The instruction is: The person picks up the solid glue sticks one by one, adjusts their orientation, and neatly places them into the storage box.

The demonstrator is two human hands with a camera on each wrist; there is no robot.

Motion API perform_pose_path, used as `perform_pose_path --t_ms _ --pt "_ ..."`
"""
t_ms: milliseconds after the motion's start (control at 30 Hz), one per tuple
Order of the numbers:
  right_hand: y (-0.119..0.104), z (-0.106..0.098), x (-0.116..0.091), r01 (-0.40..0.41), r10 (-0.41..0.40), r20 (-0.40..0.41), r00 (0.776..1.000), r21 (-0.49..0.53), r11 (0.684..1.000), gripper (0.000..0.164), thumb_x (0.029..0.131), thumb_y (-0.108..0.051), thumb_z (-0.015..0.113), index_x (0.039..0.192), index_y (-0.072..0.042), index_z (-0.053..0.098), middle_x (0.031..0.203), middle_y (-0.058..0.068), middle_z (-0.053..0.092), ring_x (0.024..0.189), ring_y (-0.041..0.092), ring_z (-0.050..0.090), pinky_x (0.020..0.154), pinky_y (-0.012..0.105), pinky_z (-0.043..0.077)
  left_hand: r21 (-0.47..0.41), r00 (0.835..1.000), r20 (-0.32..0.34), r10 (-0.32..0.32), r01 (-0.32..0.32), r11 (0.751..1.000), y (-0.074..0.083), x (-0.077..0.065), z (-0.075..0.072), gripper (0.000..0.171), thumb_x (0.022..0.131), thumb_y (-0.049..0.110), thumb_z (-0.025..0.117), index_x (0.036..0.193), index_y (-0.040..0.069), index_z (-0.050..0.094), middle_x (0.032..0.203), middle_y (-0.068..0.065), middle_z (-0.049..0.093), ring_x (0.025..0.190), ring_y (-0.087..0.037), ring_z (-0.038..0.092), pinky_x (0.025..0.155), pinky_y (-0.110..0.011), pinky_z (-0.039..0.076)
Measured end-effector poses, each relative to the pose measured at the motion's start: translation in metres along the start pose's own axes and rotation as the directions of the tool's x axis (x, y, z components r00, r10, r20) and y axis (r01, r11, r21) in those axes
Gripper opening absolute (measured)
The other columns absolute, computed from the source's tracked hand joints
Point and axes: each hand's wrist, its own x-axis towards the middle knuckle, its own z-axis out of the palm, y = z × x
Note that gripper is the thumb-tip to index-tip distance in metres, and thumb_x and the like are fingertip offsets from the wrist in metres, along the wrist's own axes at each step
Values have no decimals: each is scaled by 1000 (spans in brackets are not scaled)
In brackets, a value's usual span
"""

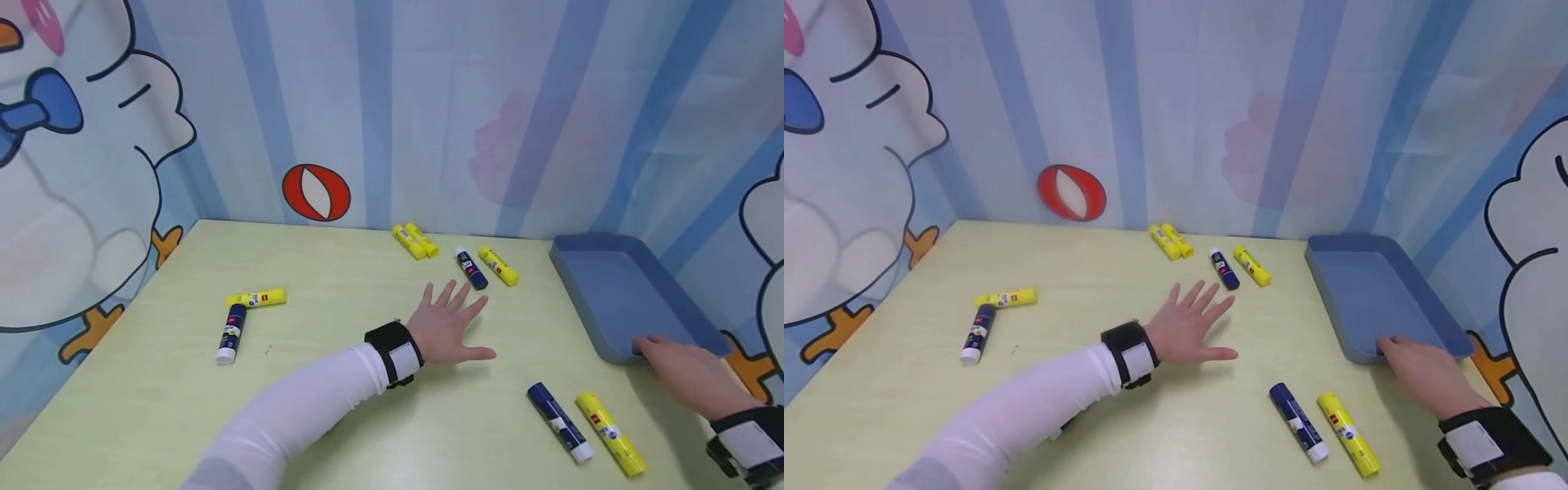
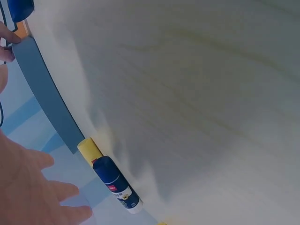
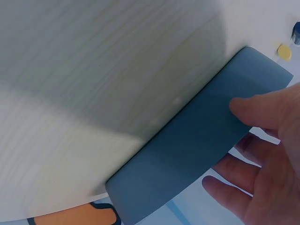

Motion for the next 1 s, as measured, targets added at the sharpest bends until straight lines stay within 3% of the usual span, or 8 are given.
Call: perform_pose_path --t_ms 200,400,533,733,1000 --pt "-14 -4 6 87 -86 -65 994 14 996 16 85 3 67 84 -8 55 66 -3 43 53 13 37 48 31 32 -27 1000 0 -10 10 1000 6 11 3 91 85 81 35 157 29 14 161 -6 14 147 -28 10 113 -58 12" --pt "-33 -11 19 183 -176 -137 975 37 982 16 84 1 70 86 -9 58 69 -4 50 53 10 38 48 30 32 -40 1000 4 -11 12 999 12 21 1 90 85 80 37 156 29 17 161 -4 16 147 -25 13 113 -56 15" --pt "-48 -16 28 218 -208 -150 967 51 975 20 83 1 72 82 -10 55 66 -5 45 53 10 38 47 29 33 -101 999 8 37 -36 994 20 29 -1 89 85 78 39 156 29 18 161 -2 18 146 -21 17 113 -55 14" --pt "-71 -24 41 220 -210 -139 968 60 974 28 83 -1 73 73 -13 50 61 -5 36 52 12 36 48 30 34 -212 988 40 146 -135 968 32 36 1 85 88 74 42 156 30 16 159 1 22 142 -17 28 113 -56 14" --pt "-96 -35 54 237 -229 -112 967 70 969 22 84 -5 74 74 -12 56 59 -5 40 52 11 37 48 28 37 -178 984 1 179 -176 968 35 38 1 72 95 65 40 155 30 23 152 3 37 134 -17 41 113 -52 19"
